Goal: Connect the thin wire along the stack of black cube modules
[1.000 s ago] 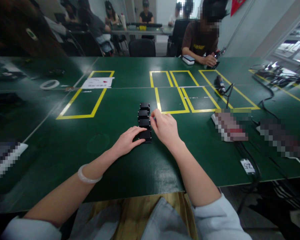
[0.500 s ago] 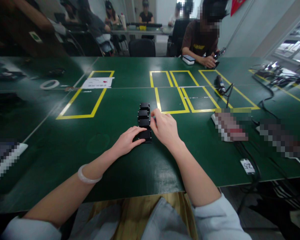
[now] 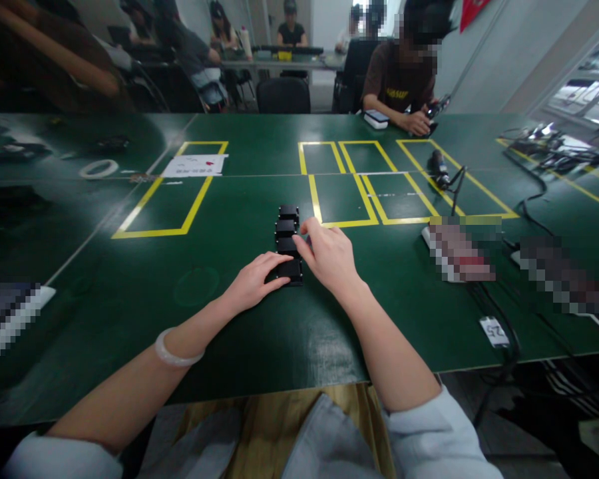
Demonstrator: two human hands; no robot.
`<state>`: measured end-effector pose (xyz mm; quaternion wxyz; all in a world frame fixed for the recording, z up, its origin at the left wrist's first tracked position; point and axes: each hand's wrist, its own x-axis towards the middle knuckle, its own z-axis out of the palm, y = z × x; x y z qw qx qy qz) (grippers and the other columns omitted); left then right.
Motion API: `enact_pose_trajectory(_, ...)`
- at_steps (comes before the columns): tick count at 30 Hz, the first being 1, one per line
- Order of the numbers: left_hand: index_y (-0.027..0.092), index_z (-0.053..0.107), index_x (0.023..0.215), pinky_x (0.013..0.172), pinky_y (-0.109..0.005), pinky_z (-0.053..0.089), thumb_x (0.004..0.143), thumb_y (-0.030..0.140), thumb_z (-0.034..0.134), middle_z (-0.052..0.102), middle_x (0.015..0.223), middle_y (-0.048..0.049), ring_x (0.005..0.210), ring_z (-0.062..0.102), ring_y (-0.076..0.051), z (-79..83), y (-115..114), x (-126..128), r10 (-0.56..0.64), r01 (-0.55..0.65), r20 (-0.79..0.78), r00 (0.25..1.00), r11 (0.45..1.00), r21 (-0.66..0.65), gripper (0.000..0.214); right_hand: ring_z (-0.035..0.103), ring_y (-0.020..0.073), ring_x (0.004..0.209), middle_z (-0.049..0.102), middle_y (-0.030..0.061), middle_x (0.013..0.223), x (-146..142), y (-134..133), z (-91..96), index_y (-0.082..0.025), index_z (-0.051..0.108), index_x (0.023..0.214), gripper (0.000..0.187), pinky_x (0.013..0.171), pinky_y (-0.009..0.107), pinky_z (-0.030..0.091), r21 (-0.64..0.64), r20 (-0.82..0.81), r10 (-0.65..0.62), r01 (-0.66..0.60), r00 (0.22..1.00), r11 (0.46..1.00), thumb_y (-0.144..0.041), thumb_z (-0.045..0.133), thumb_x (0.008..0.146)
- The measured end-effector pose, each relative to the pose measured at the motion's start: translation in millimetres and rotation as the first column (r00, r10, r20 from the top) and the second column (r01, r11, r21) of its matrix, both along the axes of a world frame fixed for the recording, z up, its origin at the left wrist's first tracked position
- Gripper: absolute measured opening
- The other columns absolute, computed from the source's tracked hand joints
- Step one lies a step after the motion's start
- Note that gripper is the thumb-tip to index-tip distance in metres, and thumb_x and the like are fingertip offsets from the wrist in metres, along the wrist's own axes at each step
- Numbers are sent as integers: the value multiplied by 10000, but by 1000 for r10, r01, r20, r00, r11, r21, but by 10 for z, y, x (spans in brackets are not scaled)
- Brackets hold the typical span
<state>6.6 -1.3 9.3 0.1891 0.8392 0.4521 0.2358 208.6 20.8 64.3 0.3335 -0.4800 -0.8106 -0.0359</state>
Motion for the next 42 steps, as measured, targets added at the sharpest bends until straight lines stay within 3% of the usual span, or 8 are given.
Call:
enact_pose_trajectory(7,232,500,1280,959,-361,428,905,323,538,572,1223,-55,1123,521,-227,-9,1,4,-9,9,-12,1000,1000,4,388,500,136,591,549,-15,639,3,4,-14,-191,526,943,137,656,266,346,15,12,-15,15,1000,1000,-251,408,908)
enact_pose_trajectory(13,230,500,1279,961,-367,429,901,332,544,575,1219,-55,1122,522,-230,0,4,10,-5,5,-9,1000,1000,7,393,504,135,597,565,-10,654,9,13,-30,-200,524,922,213,650,265,345,2,-8,2,-2,1000,1000,-371,399,937)
enact_pose_trajectory(20,246,505,1278,954,-371,441,897,321,535,581,1210,-51,1116,531,-231,14,-8,7,-3,3,9,1000,1000,-3,389,501,134,584,552,-16,635,0,6,-2,-204,520,916,128,644,265,341,10,1,-16,16,1000,1000,-251,402,905)
enact_pose_trajectory(26,246,500,1283,957,-382,440,900,329,529,577,1214,-57,1121,527,-236,13,-10,12,-1,1,4,1000,1000,-8,393,515,138,604,568,-9,661,-4,8,-5,-207,520,907,201,648,266,345,-6,-5,-3,3,1000,1000,-358,390,938)
enact_pose_trajectory(32,241,502,1281,953,-372,439,904,331,527,578,1215,-53,1119,528,-231,23,-13,8,2,-2,-2,1000,1000,-8,389,499,135,592,553,-14,644,3,4,-12,-195,523,947,154,653,267,342,6,11,-4,4,1000,1000,-282,397,924)
enact_pose_trajectory(38,242,506,1284,962,-382,438,899,336,532,577,1213,-60,1114,528,-235,12,-6,6,0,0,1,1000,1000,-3,398,506,131,599,567,-11,657,3,12,-21,-206,524,908,226,654,266,343,-5,-9,9,-9,1000,1000,-381,385,943)
enact_pose_trajectory(42,248,502,1286,956,-381,439,901,330,528,579,1213,-58,1121,525,-236,15,-9,7,-2,2,4,1000,1000,-7,394,506,134,595,565,-7,654,-1,15,-25,-205,528,921,186,645,266,341,6,-3,-10,10,1000,1000,-320,383,938)
